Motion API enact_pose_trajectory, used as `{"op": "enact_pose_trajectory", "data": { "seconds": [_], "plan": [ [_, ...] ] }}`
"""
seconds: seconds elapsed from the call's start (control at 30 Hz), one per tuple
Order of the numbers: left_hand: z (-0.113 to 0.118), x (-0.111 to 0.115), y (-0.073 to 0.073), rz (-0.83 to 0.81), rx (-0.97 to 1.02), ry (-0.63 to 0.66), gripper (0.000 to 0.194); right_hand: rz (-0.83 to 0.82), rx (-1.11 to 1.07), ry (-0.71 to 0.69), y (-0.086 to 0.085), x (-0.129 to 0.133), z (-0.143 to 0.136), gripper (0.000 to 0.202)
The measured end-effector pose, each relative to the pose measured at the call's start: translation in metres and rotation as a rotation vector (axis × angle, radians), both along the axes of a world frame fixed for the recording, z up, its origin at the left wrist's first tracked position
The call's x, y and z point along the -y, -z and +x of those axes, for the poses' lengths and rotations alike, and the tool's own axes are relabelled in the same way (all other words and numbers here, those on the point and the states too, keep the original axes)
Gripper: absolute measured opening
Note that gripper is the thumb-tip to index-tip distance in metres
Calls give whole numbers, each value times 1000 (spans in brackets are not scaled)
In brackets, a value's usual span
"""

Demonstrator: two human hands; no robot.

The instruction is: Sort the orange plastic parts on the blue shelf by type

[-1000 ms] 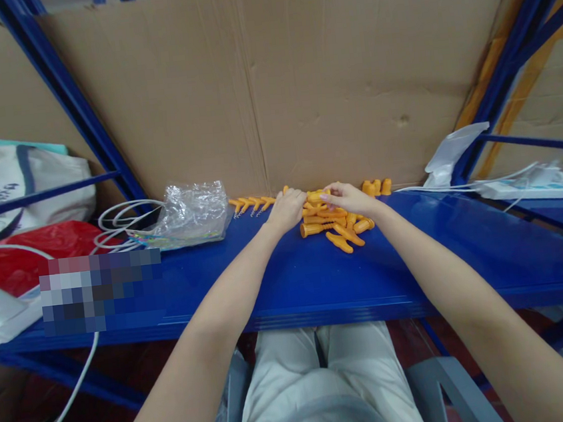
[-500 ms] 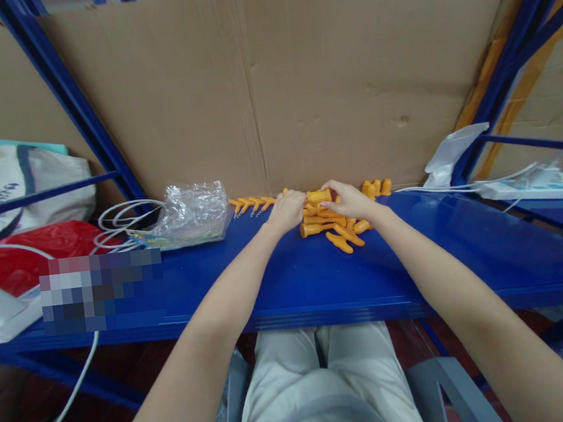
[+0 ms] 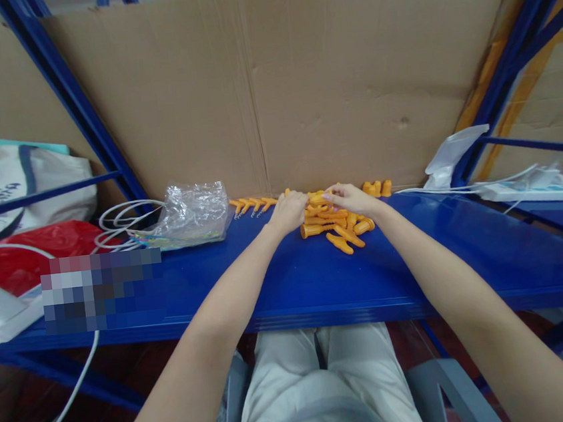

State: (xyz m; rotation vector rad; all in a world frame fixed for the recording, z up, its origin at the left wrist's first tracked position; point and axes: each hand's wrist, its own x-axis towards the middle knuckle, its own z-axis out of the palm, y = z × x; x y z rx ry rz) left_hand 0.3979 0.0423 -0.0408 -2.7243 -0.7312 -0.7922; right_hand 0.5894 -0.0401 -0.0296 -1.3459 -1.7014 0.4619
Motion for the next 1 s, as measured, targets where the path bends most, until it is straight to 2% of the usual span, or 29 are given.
{"op": "enact_pose_trajectory", "data": {
  "seconds": [0.13, 0.3, 0.43, 0.73, 1.0],
  "plan": [
    [0, -4, 0, -8, -9, 19, 29, 51, 90, 25, 1, -2, 1, 41],
    [0, -9, -2, -78, -47, 20, 30, 155, 338, 177, 2, -3, -3, 24],
    [0, -10, -3, -151, -65, 24, 26, 165, 413, 169, 1, -1, -6, 22],
    [-1, -11, -3, -197, -41, 77, 24, 286, 401, 84, 4, -7, 0, 22],
    [-6, -17, 2, -139, -92, 14, 21, 189, 315, 113, 10, -8, 4, 29]
  ]
}}
